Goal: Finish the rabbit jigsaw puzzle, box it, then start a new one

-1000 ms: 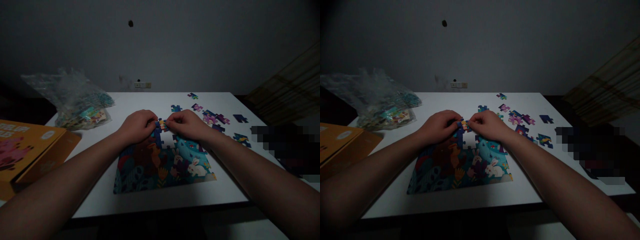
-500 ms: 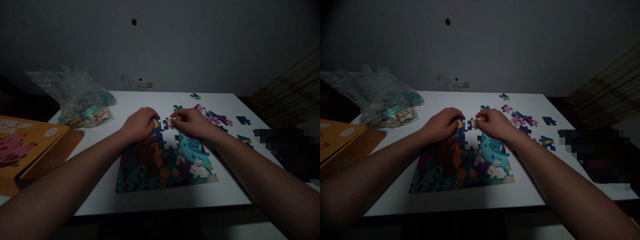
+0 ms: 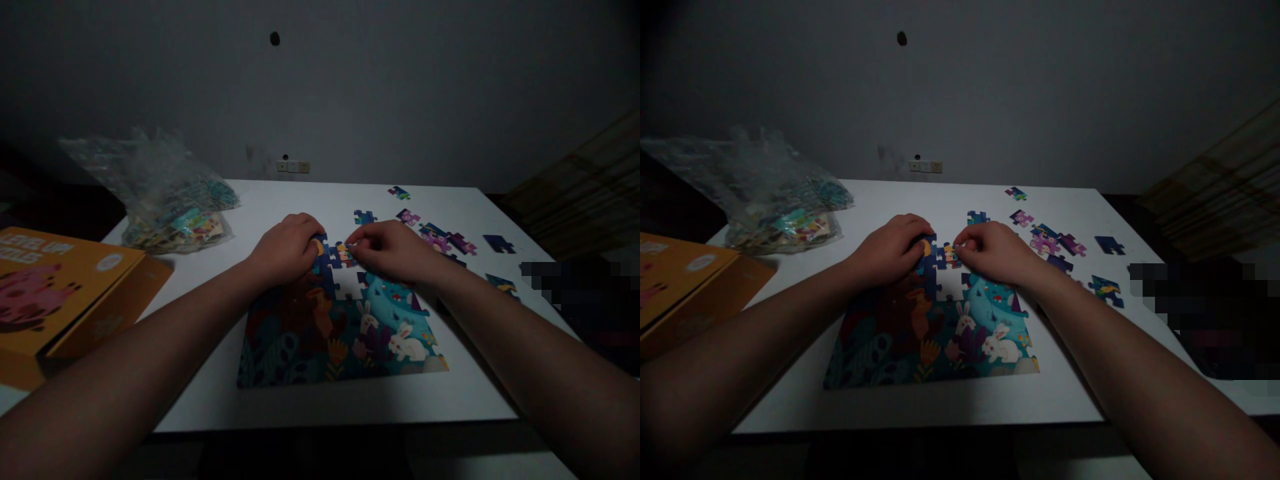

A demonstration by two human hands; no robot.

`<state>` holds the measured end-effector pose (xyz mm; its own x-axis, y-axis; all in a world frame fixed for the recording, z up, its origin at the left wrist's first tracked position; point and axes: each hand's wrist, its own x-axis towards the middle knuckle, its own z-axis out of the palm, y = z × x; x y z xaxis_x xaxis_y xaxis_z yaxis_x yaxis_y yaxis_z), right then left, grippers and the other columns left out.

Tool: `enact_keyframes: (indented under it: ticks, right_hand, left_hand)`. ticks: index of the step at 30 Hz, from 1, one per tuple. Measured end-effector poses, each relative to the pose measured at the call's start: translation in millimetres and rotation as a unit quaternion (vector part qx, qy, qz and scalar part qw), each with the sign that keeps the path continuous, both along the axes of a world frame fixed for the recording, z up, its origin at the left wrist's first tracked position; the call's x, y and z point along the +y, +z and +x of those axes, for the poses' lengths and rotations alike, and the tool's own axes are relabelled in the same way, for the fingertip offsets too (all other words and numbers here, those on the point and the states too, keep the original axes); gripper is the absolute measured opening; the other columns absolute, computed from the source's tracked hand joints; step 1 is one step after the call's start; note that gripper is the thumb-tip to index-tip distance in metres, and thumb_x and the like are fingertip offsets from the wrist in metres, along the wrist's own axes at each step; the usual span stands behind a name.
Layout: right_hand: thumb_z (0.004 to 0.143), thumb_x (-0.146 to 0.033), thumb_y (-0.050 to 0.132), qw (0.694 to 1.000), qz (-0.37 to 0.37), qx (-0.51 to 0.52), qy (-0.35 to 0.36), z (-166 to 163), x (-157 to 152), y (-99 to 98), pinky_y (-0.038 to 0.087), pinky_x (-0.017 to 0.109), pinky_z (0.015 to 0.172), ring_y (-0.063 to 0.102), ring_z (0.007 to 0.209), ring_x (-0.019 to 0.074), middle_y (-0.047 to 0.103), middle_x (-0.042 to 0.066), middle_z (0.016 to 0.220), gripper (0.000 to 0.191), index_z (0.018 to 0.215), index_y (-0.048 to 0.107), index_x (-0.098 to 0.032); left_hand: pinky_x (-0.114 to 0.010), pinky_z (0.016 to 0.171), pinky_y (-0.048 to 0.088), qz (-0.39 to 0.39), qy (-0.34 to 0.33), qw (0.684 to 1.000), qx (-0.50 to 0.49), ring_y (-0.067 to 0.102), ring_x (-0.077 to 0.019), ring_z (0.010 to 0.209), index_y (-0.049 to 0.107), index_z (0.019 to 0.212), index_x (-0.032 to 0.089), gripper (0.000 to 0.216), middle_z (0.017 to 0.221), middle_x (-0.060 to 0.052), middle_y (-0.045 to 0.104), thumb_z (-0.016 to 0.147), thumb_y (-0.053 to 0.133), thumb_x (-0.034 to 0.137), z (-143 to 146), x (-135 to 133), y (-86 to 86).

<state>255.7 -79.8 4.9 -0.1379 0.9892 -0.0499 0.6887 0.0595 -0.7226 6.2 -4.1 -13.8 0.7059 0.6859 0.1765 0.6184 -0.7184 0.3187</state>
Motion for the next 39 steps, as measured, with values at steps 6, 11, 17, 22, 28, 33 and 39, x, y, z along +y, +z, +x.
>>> enact_keyframes:
  ticks: [6,11,17,22,28,33,39]
  right_hand:
    - [0.096,-0.036,0.074,0.994,0.034,-0.095,0.044,-5,-3,6.6,0.047,0.035,0.067,0.071,0.072,0.021,0.082,0.005,0.086,0.022,0.107,0.087,-0.021]
    - [0.099,-0.04,0.073,0.994,0.028,-0.09,0.046,2,0,2.8,0.047,0.037,0.067,0.072,0.073,0.022,0.083,0.007,0.088,0.025,0.107,0.086,-0.021]
    - [0.1,-0.039,0.073,0.992,0.042,-0.106,0.055,5,2,0.5,0.048,0.037,0.069,0.073,0.076,0.0234,0.082,0.007,0.088,0.024,0.112,0.086,-0.022]
    - [0.101,-0.036,0.072,0.989,0.039,-0.129,0.061,3,-1,7.4,0.048,0.037,0.07,0.073,0.077,0.0234,0.083,0.007,0.091,0.025,0.116,0.086,-0.022]
    - [0.101,-0.036,0.071,0.987,0.04,-0.138,0.07,3,-3,9.3,0.046,0.037,0.069,0.071,0.075,0.0232,0.083,0.007,0.091,0.023,0.113,0.086,-0.023]
    - [0.1,-0.042,0.073,0.979,0.074,-0.171,0.081,4,-1,5.8,0.043,0.036,0.069,0.069,0.072,0.023,0.081,0.005,0.084,0.026,0.112,0.086,-0.023]
    - [0.103,-0.044,0.071,0.966,0.171,-0.168,0.101,2,-7,11.2,0.052,0.044,0.088,0.074,0.093,0.0308,0.084,0.01,0.101,0.026,0.111,0.087,-0.025]
  left_hand:
    - [-0.055,0.121,0.056,-0.004,0.0,1.0,0.006,0.066,-0.0342,0.138,0.076,0.133,0.02,0.039,0.143,-0.015,0.075,0.105,0.05,0.026,1,-1,1.2]
    - [-0.055,0.123,0.055,-0.01,0.001,1.0,0.008,0.065,-0.0352,0.139,0.076,0.135,0.018,0.041,0.145,-0.016,0.074,0.104,0.05,0.026,1,-1,1.9]
    - [-0.055,0.122,0.055,-0.014,-0.002,1.0,0.006,0.066,-0.0348,0.139,0.075,0.134,0.019,0.04,0.145,-0.016,0.074,0.104,0.049,0.026,1,-1,1.5]
    - [-0.057,0.123,0.055,-0.016,-0.004,1.0,0.005,0.065,-0.0356,0.139,0.075,0.135,0.017,0.041,0.144,-0.018,0.074,0.104,0.05,0.027,1,-1,2.4]
    - [-0.056,0.12,0.056,-0.01,-0.003,1.0,0.004,0.067,-0.0353,0.136,0.075,0.133,0.019,0.039,0.144,-0.018,0.074,0.105,0.049,0.027,1,-2,2.4]
    - [-0.053,0.12,0.056,-0.003,0.003,1.0,0.009,0.066,-0.0339,0.135,0.076,0.133,0.02,0.039,0.143,-0.016,0.075,0.105,0.05,0.027,2,-4,2.1]
    - [-0.053,0.121,0.055,-0.01,0.001,1.0,0.017,0.065,-0.0342,0.137,0.076,0.135,0.018,0.04,0.145,-0.016,0.073,0.104,0.05,0.024,3,-5,4.9]
